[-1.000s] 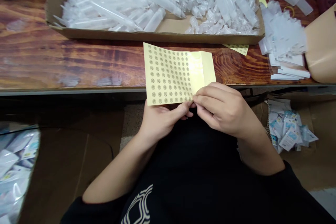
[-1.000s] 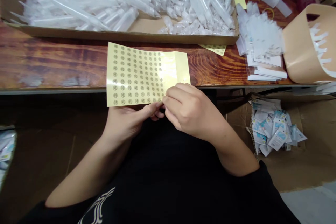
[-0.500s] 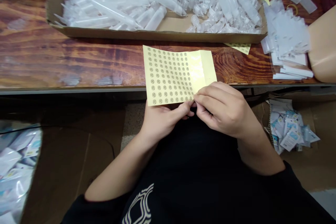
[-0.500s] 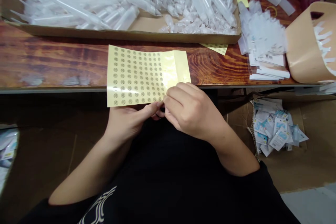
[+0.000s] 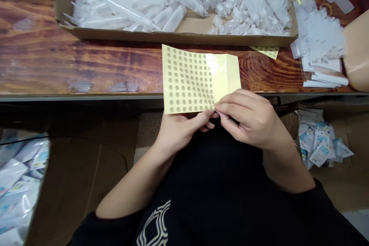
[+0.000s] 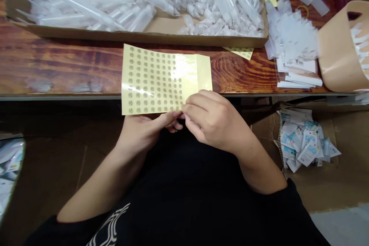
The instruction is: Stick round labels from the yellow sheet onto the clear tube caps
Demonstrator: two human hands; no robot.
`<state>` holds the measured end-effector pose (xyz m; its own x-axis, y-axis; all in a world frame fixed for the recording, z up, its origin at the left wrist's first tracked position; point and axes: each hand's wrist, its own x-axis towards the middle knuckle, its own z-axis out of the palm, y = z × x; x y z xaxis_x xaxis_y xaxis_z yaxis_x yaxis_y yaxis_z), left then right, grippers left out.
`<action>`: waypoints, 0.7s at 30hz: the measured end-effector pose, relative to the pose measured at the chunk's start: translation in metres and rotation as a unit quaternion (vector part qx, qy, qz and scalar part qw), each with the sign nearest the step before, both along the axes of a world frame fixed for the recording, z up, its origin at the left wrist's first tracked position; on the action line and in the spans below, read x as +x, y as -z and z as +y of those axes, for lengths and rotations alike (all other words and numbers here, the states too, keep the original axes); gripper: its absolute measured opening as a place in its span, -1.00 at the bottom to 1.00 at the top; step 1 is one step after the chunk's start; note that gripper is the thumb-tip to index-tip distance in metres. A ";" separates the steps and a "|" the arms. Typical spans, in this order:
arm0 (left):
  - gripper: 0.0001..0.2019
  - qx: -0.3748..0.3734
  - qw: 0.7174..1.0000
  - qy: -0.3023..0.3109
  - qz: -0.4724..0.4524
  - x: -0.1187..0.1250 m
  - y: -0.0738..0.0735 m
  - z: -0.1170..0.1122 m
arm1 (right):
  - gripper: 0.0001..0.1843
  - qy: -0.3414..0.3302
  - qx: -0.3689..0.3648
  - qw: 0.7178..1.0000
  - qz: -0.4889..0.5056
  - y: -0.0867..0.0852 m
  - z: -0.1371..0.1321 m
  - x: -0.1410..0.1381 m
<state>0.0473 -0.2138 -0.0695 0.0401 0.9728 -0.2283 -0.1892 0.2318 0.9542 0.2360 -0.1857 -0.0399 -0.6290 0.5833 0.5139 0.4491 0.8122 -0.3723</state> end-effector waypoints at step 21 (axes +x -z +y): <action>-0.86 -0.016 1.000 0.000 0.007 0.001 -0.001 0.000 | -0.81 0.025 0.035 0.999 0.009 0.007 0.001 -0.007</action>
